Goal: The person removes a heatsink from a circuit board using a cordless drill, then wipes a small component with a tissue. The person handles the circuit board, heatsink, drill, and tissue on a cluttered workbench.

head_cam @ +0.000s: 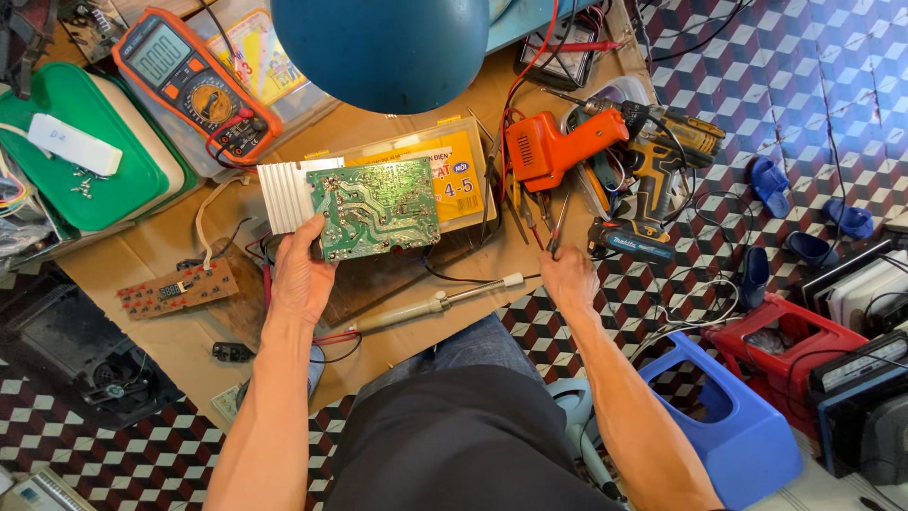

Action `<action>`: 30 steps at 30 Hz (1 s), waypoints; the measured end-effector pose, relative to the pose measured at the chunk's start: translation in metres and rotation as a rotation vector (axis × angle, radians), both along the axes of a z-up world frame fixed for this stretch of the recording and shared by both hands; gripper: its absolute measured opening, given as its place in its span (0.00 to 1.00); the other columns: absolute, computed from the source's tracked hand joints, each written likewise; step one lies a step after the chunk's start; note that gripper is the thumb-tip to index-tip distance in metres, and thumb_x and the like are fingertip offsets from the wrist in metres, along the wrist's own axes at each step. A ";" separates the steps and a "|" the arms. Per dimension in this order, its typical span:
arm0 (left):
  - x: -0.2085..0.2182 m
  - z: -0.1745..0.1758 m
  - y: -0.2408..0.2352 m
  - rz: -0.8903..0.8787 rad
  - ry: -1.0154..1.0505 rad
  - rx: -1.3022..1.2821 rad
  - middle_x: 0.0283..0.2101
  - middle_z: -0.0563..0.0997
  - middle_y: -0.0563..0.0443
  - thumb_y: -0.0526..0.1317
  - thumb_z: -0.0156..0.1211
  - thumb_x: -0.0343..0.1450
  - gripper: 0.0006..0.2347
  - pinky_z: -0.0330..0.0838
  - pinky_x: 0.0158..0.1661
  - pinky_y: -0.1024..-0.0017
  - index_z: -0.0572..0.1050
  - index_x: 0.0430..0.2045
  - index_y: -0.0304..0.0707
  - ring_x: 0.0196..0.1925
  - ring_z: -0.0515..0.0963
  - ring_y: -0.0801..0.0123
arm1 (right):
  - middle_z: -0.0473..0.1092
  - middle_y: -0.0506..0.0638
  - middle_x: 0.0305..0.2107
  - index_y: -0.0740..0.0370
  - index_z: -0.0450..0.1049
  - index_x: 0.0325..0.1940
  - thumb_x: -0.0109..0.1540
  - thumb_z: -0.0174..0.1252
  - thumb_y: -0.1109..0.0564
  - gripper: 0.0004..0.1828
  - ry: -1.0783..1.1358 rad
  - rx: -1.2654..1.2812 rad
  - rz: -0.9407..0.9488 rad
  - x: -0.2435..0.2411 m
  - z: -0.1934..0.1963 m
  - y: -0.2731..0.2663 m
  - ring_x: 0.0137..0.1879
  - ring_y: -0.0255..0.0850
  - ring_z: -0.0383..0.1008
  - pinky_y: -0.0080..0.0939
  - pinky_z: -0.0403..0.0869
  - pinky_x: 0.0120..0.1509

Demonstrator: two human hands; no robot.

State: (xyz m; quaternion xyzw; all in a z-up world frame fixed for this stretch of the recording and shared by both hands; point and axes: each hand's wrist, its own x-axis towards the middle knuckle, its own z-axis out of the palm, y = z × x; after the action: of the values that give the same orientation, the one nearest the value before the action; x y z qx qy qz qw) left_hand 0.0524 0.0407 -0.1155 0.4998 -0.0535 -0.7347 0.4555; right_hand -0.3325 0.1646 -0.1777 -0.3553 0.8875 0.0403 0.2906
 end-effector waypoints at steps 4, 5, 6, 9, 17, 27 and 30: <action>0.001 0.000 0.001 -0.009 0.008 0.009 0.50 0.81 0.53 0.37 0.61 0.74 0.11 0.74 0.54 0.72 0.76 0.49 0.32 0.51 0.80 0.72 | 0.76 0.62 0.28 0.64 0.77 0.43 0.61 0.57 0.44 0.20 -0.109 -0.037 -0.049 0.021 0.041 0.014 0.41 0.60 0.77 0.56 0.73 0.50; 0.001 0.001 0.001 -0.012 0.007 0.009 0.50 0.81 0.53 0.37 0.61 0.74 0.11 0.74 0.54 0.72 0.76 0.49 0.32 0.51 0.80 0.72 | 0.75 0.60 0.25 0.64 0.76 0.43 0.61 0.57 0.45 0.20 -0.132 -0.051 -0.045 0.026 0.050 0.017 0.39 0.59 0.77 0.56 0.73 0.48; 0.001 0.001 0.001 -0.018 0.006 0.008 0.50 0.81 0.52 0.37 0.61 0.74 0.12 0.74 0.54 0.72 0.76 0.49 0.32 0.51 0.79 0.72 | 0.75 0.58 0.23 0.65 0.75 0.43 0.62 0.56 0.45 0.20 -0.155 -0.064 -0.043 0.031 0.058 0.019 0.37 0.57 0.77 0.55 0.72 0.46; 0.001 0.002 0.000 -0.018 0.010 0.008 0.50 0.81 0.53 0.37 0.61 0.73 0.12 0.74 0.54 0.72 0.76 0.49 0.33 0.51 0.80 0.72 | 0.74 0.56 0.21 0.65 0.73 0.42 0.62 0.56 0.44 0.20 -0.224 -0.113 -0.086 0.041 0.074 0.023 0.33 0.54 0.77 0.53 0.72 0.43; 0.002 -0.001 0.001 -0.015 0.014 -0.002 0.51 0.81 0.53 0.36 0.61 0.74 0.11 0.75 0.53 0.73 0.76 0.49 0.34 0.52 0.79 0.72 | 0.76 0.60 0.27 0.64 0.74 0.44 0.64 0.56 0.45 0.18 -0.066 -0.079 0.057 0.020 0.062 0.017 0.39 0.60 0.78 0.57 0.73 0.47; 0.002 -0.004 0.002 -0.019 0.001 -0.022 0.51 0.81 0.55 0.37 0.60 0.73 0.12 0.74 0.52 0.73 0.76 0.50 0.35 0.51 0.80 0.73 | 0.78 0.59 0.37 0.63 0.76 0.47 0.65 0.56 0.49 0.15 -0.040 -0.541 0.101 0.015 0.109 0.011 0.42 0.56 0.78 0.55 0.74 0.47; 0.001 -0.007 0.001 -0.013 -0.019 -0.017 0.51 0.81 0.55 0.37 0.60 0.73 0.12 0.74 0.52 0.73 0.76 0.51 0.35 0.52 0.79 0.73 | 0.77 0.55 0.36 0.62 0.76 0.44 0.67 0.57 0.52 0.11 0.097 -0.640 -0.013 -0.007 0.125 -0.001 0.40 0.46 0.78 0.48 0.75 0.46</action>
State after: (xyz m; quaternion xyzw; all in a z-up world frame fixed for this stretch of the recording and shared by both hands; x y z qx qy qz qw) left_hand 0.0539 0.0414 -0.1223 0.5024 -0.0673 -0.7324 0.4546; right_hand -0.3397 0.1635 -0.0524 -0.4204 0.8703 -0.2259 0.1216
